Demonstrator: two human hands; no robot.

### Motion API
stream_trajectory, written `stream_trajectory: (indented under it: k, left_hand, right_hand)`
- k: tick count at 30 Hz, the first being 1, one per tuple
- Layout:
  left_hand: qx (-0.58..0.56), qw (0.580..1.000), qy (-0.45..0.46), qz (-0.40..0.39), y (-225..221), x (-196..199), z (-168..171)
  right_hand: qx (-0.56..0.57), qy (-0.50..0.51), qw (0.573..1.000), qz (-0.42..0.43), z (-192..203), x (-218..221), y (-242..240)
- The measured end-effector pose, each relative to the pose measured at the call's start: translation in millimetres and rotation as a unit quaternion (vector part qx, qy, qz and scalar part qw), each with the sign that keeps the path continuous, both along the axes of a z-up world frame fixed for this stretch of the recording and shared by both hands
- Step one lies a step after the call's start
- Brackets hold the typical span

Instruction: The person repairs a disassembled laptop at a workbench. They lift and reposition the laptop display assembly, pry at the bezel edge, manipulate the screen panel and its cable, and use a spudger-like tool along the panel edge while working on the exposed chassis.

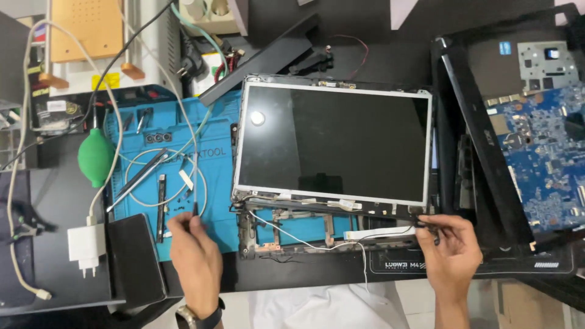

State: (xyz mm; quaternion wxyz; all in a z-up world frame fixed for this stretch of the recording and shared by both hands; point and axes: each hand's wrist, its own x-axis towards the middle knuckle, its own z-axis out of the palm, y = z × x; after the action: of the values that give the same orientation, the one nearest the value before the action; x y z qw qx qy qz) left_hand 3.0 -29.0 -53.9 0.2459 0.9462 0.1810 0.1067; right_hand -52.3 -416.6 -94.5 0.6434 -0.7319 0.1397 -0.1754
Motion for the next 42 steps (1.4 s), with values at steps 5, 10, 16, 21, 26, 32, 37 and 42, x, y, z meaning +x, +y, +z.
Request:
stream_trajectory:
  k: [5,10,16,21,26,32,37,42]
  left_hand:
    - [-0.212,0.975,0.01,0.065,-12.8,17.6,9.1]
    - [-0.203,0.976,0.072,0.043,-19.3,23.5,6.0]
    - [-0.207,0.973,0.093,0.049,-8.5,16.4,-3.5]
    - [-0.256,0.96,0.096,0.065,14.1,10.1,-18.4]
    - [-0.321,0.944,0.036,0.075,28.8,7.4,-29.1]
    - [-0.353,0.934,-0.006,0.061,32.0,8.1,-32.5]
    - [-0.302,0.952,-0.025,0.028,31.3,12.2,-35.2]
    - [-0.257,0.965,0.006,0.06,44.4,-3.2,-48.1]
  right_hand:
    - [0.045,0.009,0.999,-0.014,11.5,7.4,4.0]
    - [0.013,0.067,0.997,-0.044,40.5,24.1,20.9]
    - [0.047,0.092,0.994,-0.038,48.2,15.3,27.9]
    - [0.096,0.139,0.985,-0.027,50.4,8.6,38.2]
    - [0.157,0.134,0.978,0.01,36.4,3.2,43.8]
    - [0.034,0.197,0.98,0.001,66.0,34.4,45.9]
    - [-0.008,0.174,0.984,0.034,61.4,46.2,44.3]
    - [0.003,0.15,0.987,0.053,52.1,51.2,38.6]
